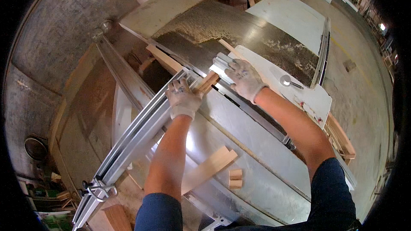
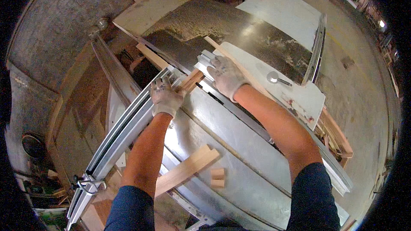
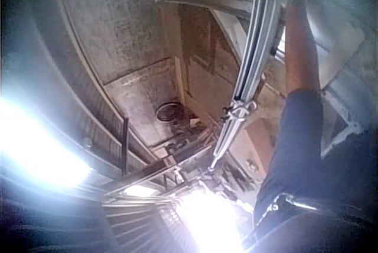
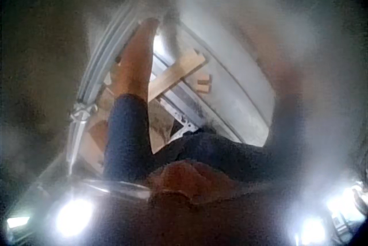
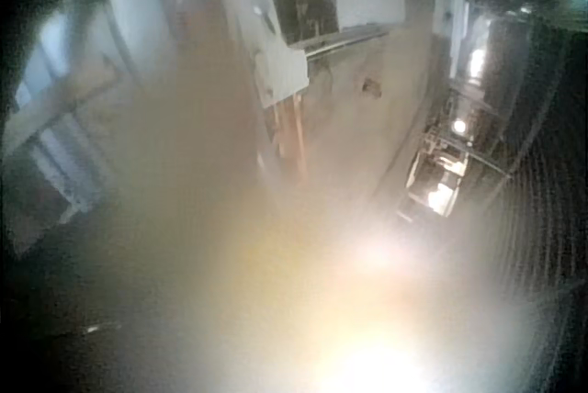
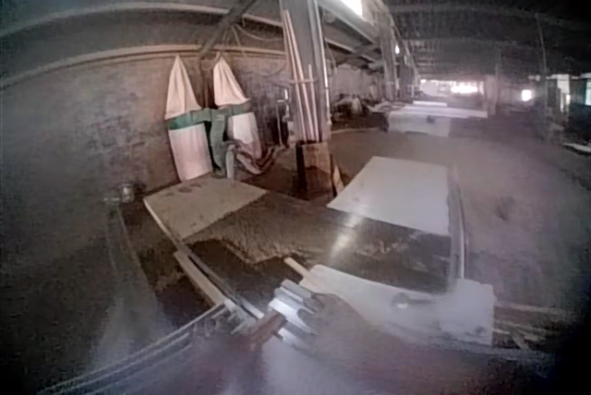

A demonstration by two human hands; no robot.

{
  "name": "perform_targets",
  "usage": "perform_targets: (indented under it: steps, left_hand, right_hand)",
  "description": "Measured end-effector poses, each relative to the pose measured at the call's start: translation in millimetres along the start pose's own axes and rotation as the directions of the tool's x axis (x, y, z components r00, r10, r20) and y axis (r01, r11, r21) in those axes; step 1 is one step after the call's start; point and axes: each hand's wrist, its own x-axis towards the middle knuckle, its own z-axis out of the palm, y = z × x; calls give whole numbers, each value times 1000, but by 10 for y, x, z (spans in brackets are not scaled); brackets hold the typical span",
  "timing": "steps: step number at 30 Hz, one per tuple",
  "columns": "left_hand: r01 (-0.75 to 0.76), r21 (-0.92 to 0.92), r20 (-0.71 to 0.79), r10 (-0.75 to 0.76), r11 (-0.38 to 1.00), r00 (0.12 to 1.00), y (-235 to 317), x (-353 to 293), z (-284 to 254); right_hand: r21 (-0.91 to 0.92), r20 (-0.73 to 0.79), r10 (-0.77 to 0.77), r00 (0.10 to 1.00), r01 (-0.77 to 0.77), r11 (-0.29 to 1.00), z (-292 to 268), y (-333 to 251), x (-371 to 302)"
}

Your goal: The person uses a table saw to cut small wooden blocks from longer planks. They repeatedly feed the wood through the saw, collect the cut pieces, and occasionally inspect them before continuing the cutting process.

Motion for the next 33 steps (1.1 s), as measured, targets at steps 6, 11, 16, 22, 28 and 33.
perform_targets:
  steps: [6, 11, 16, 22, 28, 33]
  left_hand:
    - [9, 29, 40, -10, 1000, 999, -42, 31, -72]
    - [-48, -44, -13, 47, 998, 999, 54, 110, -70]
    - [-11, -36, -138, 6, 999, 990, -272, 232, 284]
    - [-46, -53, -31, 45, 998, 999, 36, 297, 125]
    - [9, -22, -63, -10, 1000, 998, -307, 338, 259]
    - [-40, -82, -126, 30, 996, 992, -253, 408, 280]
  right_hand:
    - [-82, 159, -49, 986, 63, 995, 152, -160, 785]
    - [-85, 132, -67, 989, 78, 993, 653, 117, 1099]
    - [-148, 201, -188, 961, 219, 964, 669, -130, 1379]
    - [-352, -61, -348, 936, 306, 884, 1666, 643, 1490]
    - [-169, 81, -280, 957, 290, 942, 1079, 16, 1588]
    - [-94, 195, -194, 962, 215, 972, 905, 95, 1585]
